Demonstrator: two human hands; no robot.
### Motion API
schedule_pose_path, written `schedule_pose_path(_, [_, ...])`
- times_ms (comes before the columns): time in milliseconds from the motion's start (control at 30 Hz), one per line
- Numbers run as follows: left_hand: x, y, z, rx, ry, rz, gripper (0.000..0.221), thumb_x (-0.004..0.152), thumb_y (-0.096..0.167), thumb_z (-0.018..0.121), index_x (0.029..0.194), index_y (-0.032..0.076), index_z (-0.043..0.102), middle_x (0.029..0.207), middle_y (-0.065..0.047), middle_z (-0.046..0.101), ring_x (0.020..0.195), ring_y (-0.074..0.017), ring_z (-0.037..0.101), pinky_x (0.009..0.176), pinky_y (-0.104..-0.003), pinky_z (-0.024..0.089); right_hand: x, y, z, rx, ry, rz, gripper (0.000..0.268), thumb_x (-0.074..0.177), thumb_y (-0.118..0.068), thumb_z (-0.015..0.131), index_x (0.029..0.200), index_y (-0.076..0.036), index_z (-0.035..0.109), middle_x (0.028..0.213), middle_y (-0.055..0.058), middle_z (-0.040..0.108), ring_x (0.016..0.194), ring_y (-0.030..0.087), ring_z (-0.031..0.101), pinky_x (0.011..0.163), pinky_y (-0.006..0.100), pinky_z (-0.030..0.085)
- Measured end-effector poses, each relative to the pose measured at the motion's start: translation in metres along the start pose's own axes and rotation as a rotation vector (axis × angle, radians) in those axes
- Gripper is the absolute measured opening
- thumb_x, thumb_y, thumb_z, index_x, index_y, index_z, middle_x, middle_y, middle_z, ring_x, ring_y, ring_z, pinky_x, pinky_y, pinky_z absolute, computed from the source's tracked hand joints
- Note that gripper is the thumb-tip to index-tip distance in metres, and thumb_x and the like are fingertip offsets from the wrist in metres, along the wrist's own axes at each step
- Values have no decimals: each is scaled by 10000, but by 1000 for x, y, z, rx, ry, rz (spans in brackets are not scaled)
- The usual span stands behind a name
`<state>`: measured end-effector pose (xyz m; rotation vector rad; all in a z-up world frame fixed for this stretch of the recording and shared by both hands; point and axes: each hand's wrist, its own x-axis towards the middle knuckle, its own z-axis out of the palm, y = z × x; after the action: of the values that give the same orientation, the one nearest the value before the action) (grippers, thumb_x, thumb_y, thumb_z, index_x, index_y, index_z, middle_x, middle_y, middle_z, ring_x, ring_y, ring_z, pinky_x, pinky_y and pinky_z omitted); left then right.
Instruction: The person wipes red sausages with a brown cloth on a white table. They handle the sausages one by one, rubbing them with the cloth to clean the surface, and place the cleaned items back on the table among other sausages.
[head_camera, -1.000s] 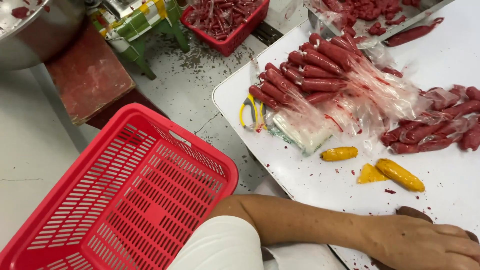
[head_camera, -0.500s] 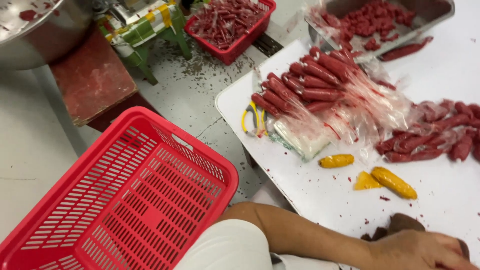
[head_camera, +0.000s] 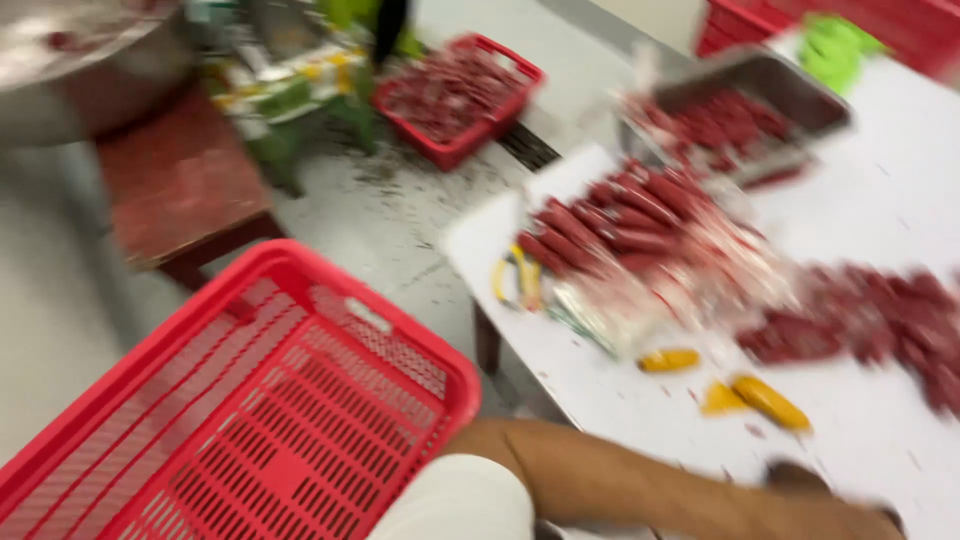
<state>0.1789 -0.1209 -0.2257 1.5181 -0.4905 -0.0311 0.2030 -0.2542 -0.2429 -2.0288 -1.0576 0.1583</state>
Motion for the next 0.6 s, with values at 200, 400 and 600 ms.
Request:
schedule_pose_path(200, [-101, 354, -90, 496, -296, -241, 199, 777, 153, 439, 656, 191, 592, 574, 84, 673, 637, -90, 687, 588, -278, 447, -53, -289, -12, 976, 498, 502, 280, 961, -138, 581, 885, 129, 620, 854, 371, 688, 615, 345, 601, 523, 421, 496])
schedule_pose_path(400, [-77, 274, -94, 669, -149, -114, 659, 917, 216, 668, 1490, 204, 342, 1214, -131, 597, 1088, -333, 619, 761, -491, 506, -25, -274, -183, -358, 486, 686, 335, 1207, -212, 434, 1096, -63, 713, 1004, 95, 672, 831, 242, 638, 862, 362, 455])
schedule_pose_path(600, [30, 294, -131, 1226, -95, -208, 341, 906, -84, 555, 1198, 68, 643, 1158, -161, 645, 1018, -281, 627, 703, -381, 649, -16, -254, -147, -290, 608, 291, 704, 950, -62, 629, 1574, -20, 304, 1620, 244, 232, 1542, 371, 232, 1198, 532, 375])
